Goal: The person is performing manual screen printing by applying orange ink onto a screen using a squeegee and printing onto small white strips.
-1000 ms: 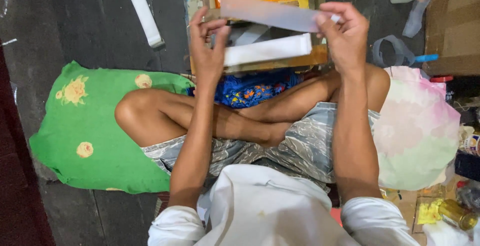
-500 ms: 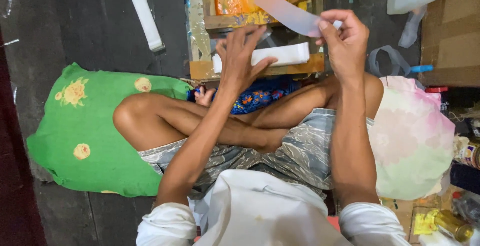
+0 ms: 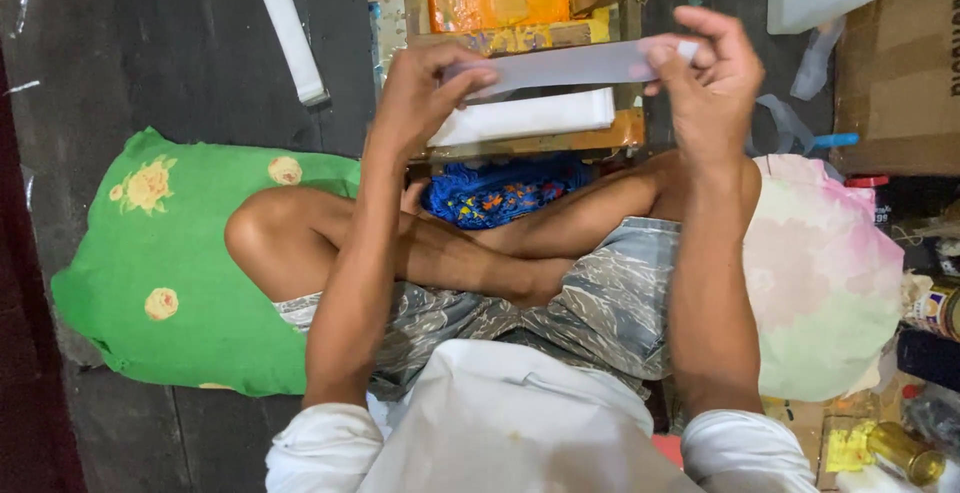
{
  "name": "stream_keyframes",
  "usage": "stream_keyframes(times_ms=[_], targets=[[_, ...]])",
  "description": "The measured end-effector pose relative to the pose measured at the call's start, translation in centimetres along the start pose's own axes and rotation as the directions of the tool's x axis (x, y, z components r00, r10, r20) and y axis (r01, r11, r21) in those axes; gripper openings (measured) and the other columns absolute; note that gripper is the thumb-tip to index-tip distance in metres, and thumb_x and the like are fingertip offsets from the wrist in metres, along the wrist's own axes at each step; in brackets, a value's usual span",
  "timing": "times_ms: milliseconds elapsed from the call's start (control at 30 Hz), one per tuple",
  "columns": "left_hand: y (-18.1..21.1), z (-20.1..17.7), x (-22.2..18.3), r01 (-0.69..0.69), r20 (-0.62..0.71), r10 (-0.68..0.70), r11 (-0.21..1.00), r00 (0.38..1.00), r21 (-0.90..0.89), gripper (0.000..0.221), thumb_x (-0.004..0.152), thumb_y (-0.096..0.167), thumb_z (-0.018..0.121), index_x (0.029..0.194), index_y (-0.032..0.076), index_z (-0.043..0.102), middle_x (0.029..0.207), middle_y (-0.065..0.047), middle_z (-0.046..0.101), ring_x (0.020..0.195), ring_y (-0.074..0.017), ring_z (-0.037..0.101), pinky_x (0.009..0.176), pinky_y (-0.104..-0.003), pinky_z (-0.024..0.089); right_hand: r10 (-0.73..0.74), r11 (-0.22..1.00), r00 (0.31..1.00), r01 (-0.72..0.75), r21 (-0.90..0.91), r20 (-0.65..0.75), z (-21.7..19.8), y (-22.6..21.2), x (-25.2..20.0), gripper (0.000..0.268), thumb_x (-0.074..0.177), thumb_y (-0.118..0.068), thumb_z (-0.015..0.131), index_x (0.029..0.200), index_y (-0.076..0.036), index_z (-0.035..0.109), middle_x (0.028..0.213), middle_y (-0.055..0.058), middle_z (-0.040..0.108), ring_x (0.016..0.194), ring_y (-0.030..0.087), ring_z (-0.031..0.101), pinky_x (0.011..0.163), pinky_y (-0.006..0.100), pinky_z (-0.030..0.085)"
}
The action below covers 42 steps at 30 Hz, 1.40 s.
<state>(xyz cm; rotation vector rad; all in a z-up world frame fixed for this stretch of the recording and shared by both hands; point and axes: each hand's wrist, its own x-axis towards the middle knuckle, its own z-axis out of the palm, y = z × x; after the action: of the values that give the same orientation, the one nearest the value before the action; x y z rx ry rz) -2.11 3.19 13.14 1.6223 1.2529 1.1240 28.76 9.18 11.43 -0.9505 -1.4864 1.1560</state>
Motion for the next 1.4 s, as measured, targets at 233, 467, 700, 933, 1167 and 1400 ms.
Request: stream_keyframes(times_ms=[233, 467, 700, 933, 1167, 1400], targets=[[-1.1, 1.9, -2.2, 0.199, -0.192, -0.235, 0.962, 0.953, -0.188, 0.02, 0.102, 0.031, 0.066, 0.101, 0.012, 0.072, 0.051, 0.001, 0.058, 0.04, -0.0043, 0.048, 0.042, -0.02, 0.041, 0.178, 0.867, 0.984, -0.155, 0.473, -0.005, 6.7, 2.4, -1.1, 0.039, 0.107, -0.025, 0.061, 0.139, -0.004, 0.053, 0.116, 0.018, 0.066, 0.092, 0.026, 0.072, 0.066, 0.029, 0.065], [-2.7, 1.6, -1.8, 0.273, -0.151, -0.329, 0.913, 0.932, -0.304, 0.014, 0.098, 0.015, 0.073, 0.109, 0.007, 0.074, 0.046, -0.009, 0.055, 0.036, -0.01, 0.051, 0.034, -0.019, 0.039, 0.234, 0.916, 0.972, -0.232, 0.328, 0.034, 11.4, 4.0, -1.7, 0.03, 0.103, -0.024, 0.065, 0.122, 0.0, 0.069, 0.103, 0.016, 0.073, 0.074, 0.019, 0.073, 0.053, 0.024, 0.062], [-4.7, -0.6, -2.4, 0.286, -0.255, -0.336, 0.934, 0.907, -0.214, 0.016, 0.1, 0.021, 0.075, 0.105, 0.005, 0.073, 0.046, -0.009, 0.055, 0.038, -0.0123, 0.05, 0.04, -0.026, 0.039, 0.318, 0.899, 0.941, -0.262, 0.352, -0.111, 7.0, 3.1, -0.9, 0.031, 0.098, -0.014, 0.074, 0.121, 0.007, 0.07, 0.076, 0.014, 0.072, 0.058, 0.023, 0.074, 0.045, 0.022, 0.059], [-7.6, -0.1, -1.0, 0.197, -0.314, -0.194, 0.98, 0.929, -0.023, 0.029, 0.098, 0.02, 0.079, 0.121, 0.007, 0.068, 0.097, -0.016, 0.073, 0.083, -0.0228, 0.066, 0.07, -0.036, 0.052, 0.152, 0.982, 0.98, -0.135, 0.134, -0.13, 2.1, 3.2, -1.3, 0.025, 0.099, -0.003, 0.07, 0.123, 0.004, 0.069, 0.104, 0.016, 0.074, 0.075, 0.016, 0.073, 0.056, 0.021, 0.057], [-13.7, -0.4, -0.3, 0.422, -0.406, -0.195, 0.679, 0.893, 0.601, 0.069, 0.093, 0.035, 0.083, 0.149, 0.016, 0.048, 0.126, -0.015, 0.049, 0.116, -0.0405, 0.048, 0.085, -0.057, 0.039, -0.084, 0.941, 0.969, 0.154, -0.303, 0.231, 0.8, -1.8, -1.7, 0.021, 0.099, 0.01, 0.067, 0.116, 0.0, 0.074, 0.118, 0.017, 0.072, 0.105, 0.022, 0.069, 0.091, 0.031, 0.058], [-14.2, -0.5, -0.7, 0.335, -0.48, -0.018, 0.741, 0.877, 0.583, 0.068, 0.099, 0.07, 0.049, 0.148, 0.024, 0.056, 0.12, -0.01, 0.045, 0.104, -0.0364, 0.044, 0.077, -0.052, 0.033, -0.118, 0.879, 0.92, 0.272, -0.392, 0.375, 2.8, 0.4, -2.1, 0.037, 0.088, 0.017, 0.061, 0.116, -0.002, 0.076, 0.12, 0.018, 0.073, 0.108, 0.026, 0.07, 0.091, 0.034, 0.059]])
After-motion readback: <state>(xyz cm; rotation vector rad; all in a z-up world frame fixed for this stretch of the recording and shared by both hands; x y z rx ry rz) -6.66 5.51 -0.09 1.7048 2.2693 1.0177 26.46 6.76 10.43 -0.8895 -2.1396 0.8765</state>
